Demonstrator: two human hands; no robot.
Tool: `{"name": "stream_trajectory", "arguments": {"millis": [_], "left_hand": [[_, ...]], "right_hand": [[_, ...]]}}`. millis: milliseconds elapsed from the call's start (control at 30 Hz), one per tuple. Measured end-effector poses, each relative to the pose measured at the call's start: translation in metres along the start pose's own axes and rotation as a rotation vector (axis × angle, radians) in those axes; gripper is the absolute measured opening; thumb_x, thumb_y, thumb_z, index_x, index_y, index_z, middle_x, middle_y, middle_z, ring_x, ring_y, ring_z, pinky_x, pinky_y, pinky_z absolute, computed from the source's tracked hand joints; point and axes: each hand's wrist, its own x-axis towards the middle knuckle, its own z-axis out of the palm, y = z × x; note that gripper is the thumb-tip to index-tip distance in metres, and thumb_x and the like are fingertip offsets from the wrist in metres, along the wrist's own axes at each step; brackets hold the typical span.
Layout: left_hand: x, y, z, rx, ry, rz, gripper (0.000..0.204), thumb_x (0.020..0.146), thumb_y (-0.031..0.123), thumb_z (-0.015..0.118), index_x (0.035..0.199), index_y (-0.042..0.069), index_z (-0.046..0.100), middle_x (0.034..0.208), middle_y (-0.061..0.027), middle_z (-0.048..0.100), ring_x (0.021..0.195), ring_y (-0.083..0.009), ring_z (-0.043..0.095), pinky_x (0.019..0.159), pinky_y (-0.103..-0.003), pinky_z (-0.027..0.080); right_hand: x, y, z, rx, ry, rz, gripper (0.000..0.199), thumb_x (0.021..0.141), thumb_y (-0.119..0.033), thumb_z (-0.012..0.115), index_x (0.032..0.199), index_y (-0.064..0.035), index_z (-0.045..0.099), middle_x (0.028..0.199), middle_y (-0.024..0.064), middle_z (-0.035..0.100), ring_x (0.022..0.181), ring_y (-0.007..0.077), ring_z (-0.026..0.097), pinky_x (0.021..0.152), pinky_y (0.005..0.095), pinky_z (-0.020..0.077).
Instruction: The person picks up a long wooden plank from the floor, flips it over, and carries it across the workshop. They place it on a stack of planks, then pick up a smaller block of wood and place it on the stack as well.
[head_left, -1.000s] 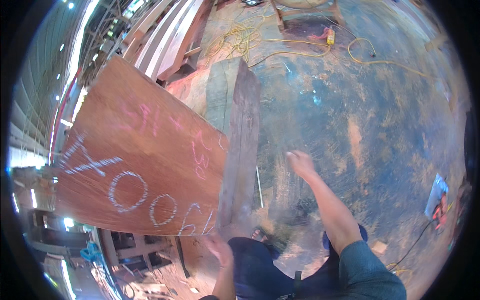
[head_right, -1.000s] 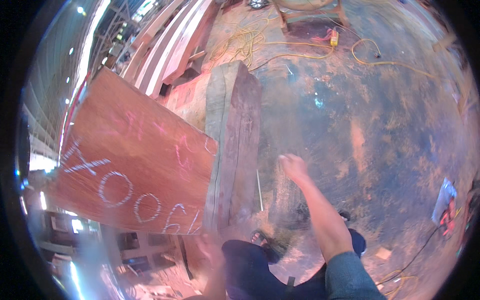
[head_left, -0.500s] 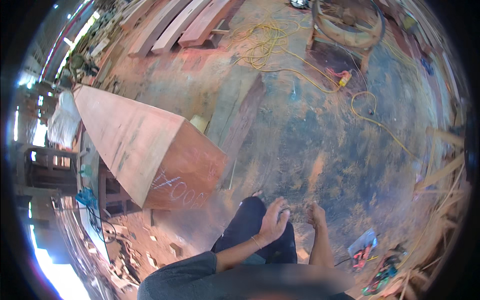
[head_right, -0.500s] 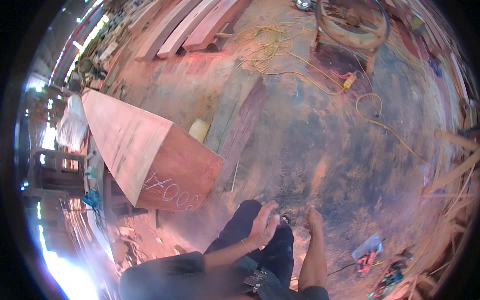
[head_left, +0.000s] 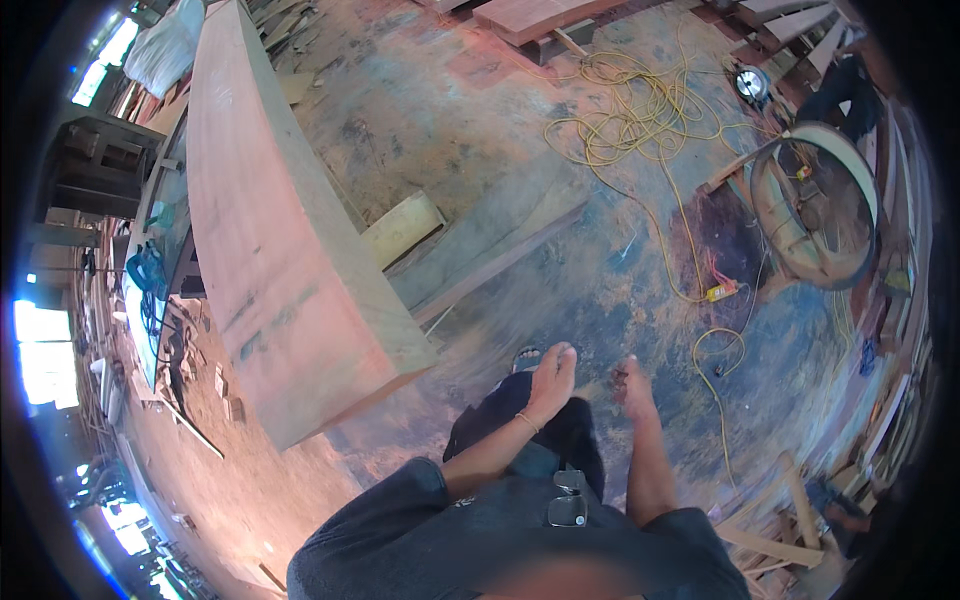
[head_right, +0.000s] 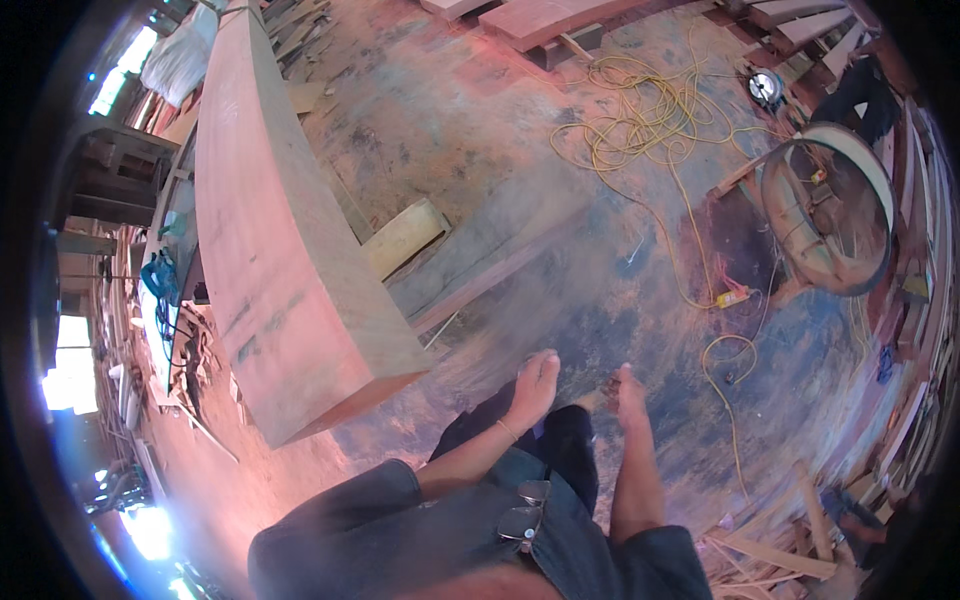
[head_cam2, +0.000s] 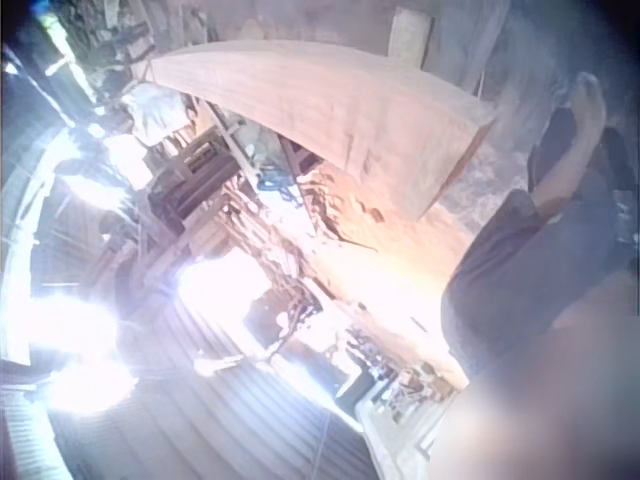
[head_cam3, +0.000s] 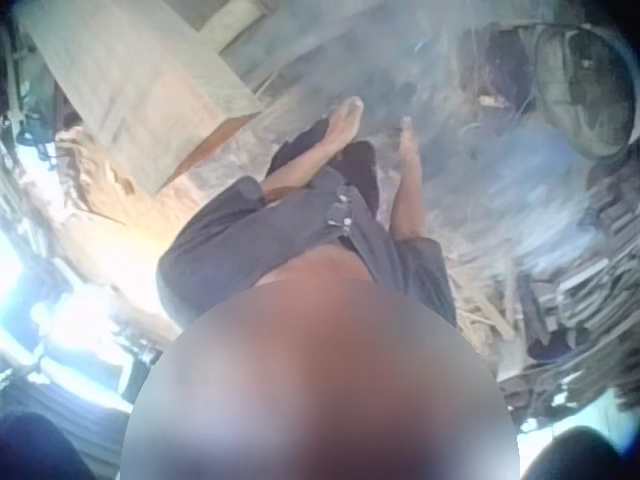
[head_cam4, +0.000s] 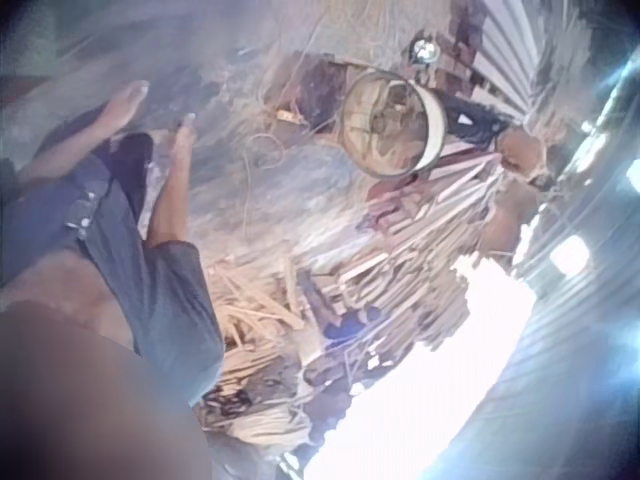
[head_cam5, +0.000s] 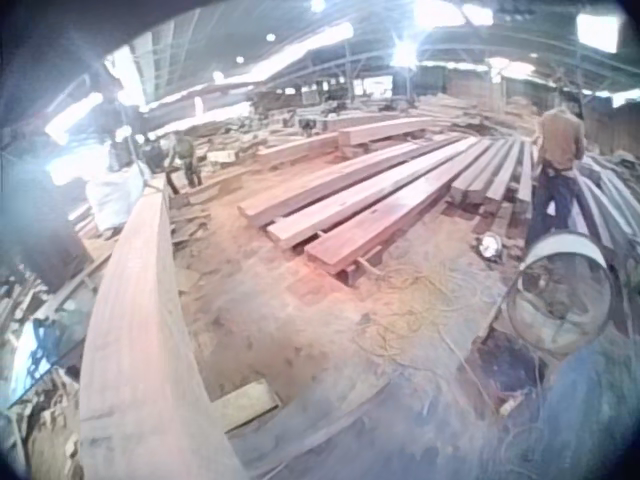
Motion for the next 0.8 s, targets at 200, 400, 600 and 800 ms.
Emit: {"name": "stream_trajectory", "arguments": {"millis": [200,400,600,800], "left_hand": [[0.092,0.03,0.051,-0.397,0.144,-0.342,0.049,0.103,0.043,0.044,0.122,0.001,0.06,0.115,-0.0184,0.067,0.111,-0.0285,0.062,0.094,-0.039,0.046],[0.148,0.076,0.096,-0.891,0.155,-0.609,0.059,0.103,0.049,0.043,0.137,0.0,0.049,0.136,-0.0192,0.056,0.124,-0.0305,0.055,0.097,-0.043,0.047],[0.214,0.074,0.112,-1.281,0.27,-0.788,0.064,0.106,0.044,0.031,0.15,-0.003,0.031,0.152,-0.0223,0.04,0.138,-0.0355,0.042,0.11,-0.048,0.039],[0.326,0.024,0.131,-1.682,0.316,-0.77,0.063,0.106,0.042,0.024,0.156,0.004,0.02,0.159,-0.0176,0.028,0.146,-0.0342,0.028,0.115,-0.051,0.03]], "right_hand": [[0.092,-0.125,-0.04,0.045,-0.136,0.054,0.068,0.097,-0.066,0.043,0.127,-0.0059,0.056,0.109,0.0082,0.065,0.09,0.0246,0.065,0.073,0.0449,0.0497],[0.197,-0.272,0.004,-0.286,-0.356,0.125,0.08,0.096,-0.068,0.043,0.137,0.0001,0.047,0.13,0.017,0.057,0.11,0.0317,0.06,0.085,0.0494,0.0513],[0.266,-0.361,0.074,-0.509,-0.349,0.125,0.092,0.093,-0.073,0.04,0.149,0.0003,0.034,0.136,0.0183,0.05,0.123,0.0325,0.052,0.094,0.0565,0.0448],[0.376,-0.38,0.151,-0.382,-0.249,0.248,0.09,0.094,-0.072,0.039,0.15,-0.002,0.035,0.142,0.0183,0.046,0.13,0.0335,0.046,0.102,0.0627,0.0309]]}}
